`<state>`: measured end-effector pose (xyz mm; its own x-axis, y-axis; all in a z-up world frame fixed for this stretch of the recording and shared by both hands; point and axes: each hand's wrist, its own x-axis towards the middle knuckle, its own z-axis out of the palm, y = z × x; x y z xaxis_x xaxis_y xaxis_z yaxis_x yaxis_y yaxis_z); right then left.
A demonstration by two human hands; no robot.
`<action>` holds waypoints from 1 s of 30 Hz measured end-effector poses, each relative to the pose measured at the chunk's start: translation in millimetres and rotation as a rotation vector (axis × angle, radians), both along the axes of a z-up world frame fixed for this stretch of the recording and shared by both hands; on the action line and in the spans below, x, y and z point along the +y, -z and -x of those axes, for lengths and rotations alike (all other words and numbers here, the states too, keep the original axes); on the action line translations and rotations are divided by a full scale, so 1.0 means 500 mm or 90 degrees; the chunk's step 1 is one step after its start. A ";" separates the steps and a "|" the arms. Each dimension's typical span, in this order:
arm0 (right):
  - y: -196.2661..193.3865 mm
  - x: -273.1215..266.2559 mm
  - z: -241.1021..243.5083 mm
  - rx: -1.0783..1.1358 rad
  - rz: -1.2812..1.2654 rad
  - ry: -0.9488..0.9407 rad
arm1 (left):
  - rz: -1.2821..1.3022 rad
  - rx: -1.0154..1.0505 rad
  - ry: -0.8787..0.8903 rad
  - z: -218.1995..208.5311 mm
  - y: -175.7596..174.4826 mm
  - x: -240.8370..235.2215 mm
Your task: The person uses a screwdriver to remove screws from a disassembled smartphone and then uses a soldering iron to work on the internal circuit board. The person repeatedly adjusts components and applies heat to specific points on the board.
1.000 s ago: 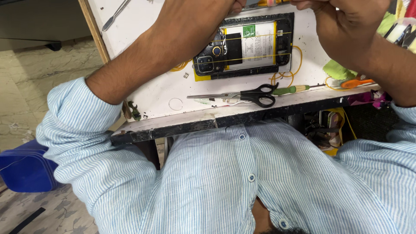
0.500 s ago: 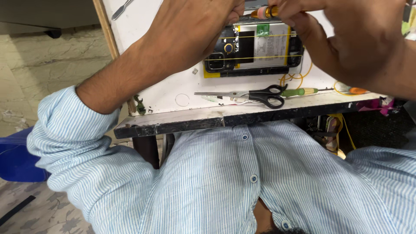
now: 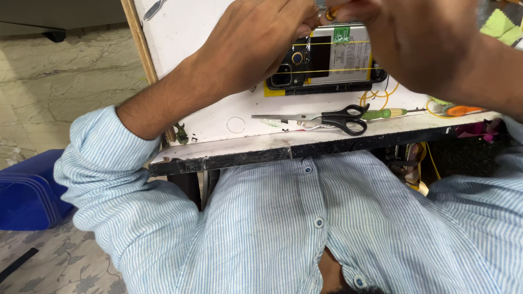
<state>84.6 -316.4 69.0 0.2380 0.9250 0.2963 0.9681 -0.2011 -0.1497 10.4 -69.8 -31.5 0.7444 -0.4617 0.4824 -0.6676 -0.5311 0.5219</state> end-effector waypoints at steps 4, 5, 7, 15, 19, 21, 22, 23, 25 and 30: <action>0.020 0.017 0.006 0.105 -0.012 -0.017 | -0.008 -0.012 -0.002 0.002 0.017 -0.001; 0.025 0.020 0.008 0.127 -0.006 -0.016 | -0.016 -0.017 -0.006 0.001 0.020 -0.001; 0.030 0.024 0.011 0.159 -0.001 -0.017 | -0.010 -0.019 -0.002 0.002 0.025 -0.001; 0.028 0.032 0.007 0.145 0.006 -0.040 | -0.001 0.033 0.003 0.003 0.030 -0.002; 0.031 0.030 0.008 0.121 0.012 -0.036 | -0.003 0.054 0.009 0.003 0.037 0.001; 0.033 0.029 0.009 0.106 0.008 -0.046 | -0.016 0.046 0.009 0.003 0.041 0.001; 0.033 0.029 0.008 0.105 0.008 -0.051 | -0.026 0.034 0.007 0.002 0.042 0.001; 0.032 0.030 0.007 0.104 0.007 -0.056 | -0.036 0.021 0.005 0.001 0.042 0.001; 0.030 0.033 0.005 0.104 0.020 -0.058 | -0.015 0.049 0.016 0.002 0.039 0.003; 0.007 0.040 -0.001 0.013 0.117 -0.008 | -0.028 0.087 0.006 0.009 -0.003 0.017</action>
<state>85.3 -296.1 65.4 0.2310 0.9659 0.1171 0.9677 -0.2155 -0.1308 5.9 -61.4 -30.2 0.7978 -0.4867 0.3557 -0.5962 -0.5495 0.5853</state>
